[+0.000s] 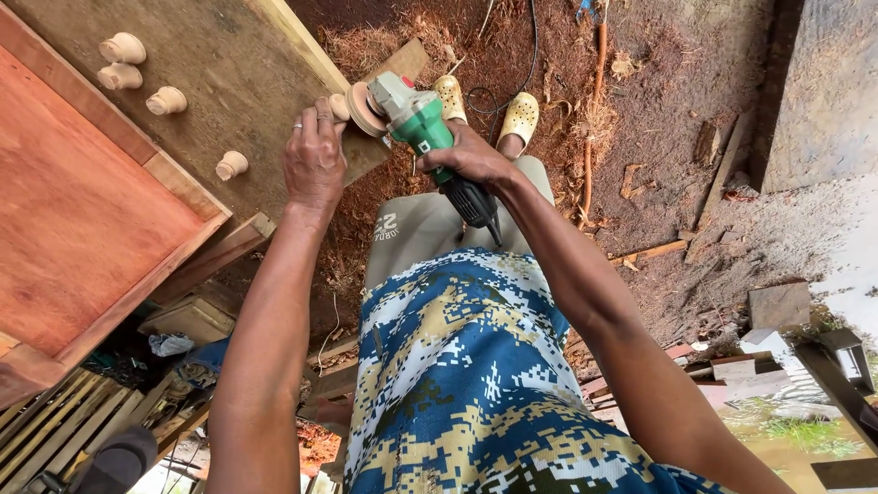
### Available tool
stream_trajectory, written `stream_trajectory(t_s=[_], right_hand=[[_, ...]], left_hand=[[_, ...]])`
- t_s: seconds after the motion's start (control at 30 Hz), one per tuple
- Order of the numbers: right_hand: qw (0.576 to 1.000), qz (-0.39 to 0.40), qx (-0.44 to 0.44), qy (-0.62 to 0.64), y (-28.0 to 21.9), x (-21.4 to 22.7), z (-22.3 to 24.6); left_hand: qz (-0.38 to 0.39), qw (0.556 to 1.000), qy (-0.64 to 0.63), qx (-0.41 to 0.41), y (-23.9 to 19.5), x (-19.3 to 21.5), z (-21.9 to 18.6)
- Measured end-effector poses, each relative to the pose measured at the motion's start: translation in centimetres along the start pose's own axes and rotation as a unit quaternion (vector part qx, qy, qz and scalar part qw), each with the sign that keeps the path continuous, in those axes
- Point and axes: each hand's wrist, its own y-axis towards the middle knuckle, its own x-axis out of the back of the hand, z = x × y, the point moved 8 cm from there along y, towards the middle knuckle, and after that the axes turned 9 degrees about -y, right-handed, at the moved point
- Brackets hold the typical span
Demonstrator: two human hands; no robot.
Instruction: The person uses a handheld angle grinder with a sanding disc to smooth small wooden knobs on a workbench. They pick up each knob, press it against the spinning disc, and then place it back on the bench, repeating the process for several pieces.
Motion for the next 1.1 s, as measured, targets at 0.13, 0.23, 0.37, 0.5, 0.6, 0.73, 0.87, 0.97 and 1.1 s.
stream_trajectory(t_s=[0.13, 0.23, 0.37, 0.5, 0.6, 0.73, 0.87, 0.97, 1.1], right_hand=[[1.0, -0.003, 0.0, 0.012, 0.1, 0.0, 0.2], [1.0, 0.0, 0.006, 0.01, 0.1, -0.1, 0.7], [0.999, 0.022, 0.023, -0.027, -0.3, -0.6, 1.9], [0.999, 0.026, 0.029, -0.037, -0.1, -0.9, 2.2], [0.998, 0.031, 0.03, -0.042, -0.6, -1.0, 3.3], [0.998, 0.035, 0.014, -0.053, -0.1, -0.6, 2.1], [0.999, 0.013, 0.0, -0.033, 0.2, -0.1, 1.7], [0.999, 0.0, 0.0, -0.036, 0.9, 0.6, 0.8], [0.996, -0.018, 0.005, -0.09, 0.0, 0.8, 1.7]], left_hand=[[-0.002, 1.0, 0.0, 0.005, 0.2, 0.3, -0.2], [-0.006, 1.0, -0.002, -0.001, 0.3, 0.4, -0.3], [0.003, 1.0, -0.003, 0.002, 0.0, 0.1, -0.1], [-0.001, 1.0, -0.005, -0.001, 0.4, 1.0, -0.6], [-0.001, 1.0, 0.007, 0.003, 0.2, 0.4, -0.4], [-0.001, 1.0, 0.016, 0.002, 0.3, 0.4, -0.5], [-0.004, 1.0, 0.015, 0.002, 0.2, 0.2, -0.3], [-0.005, 1.0, 0.016, 0.0, 0.4, 0.9, -0.6], [-0.009, 1.0, 0.011, -0.006, 0.3, 1.0, -0.6]])
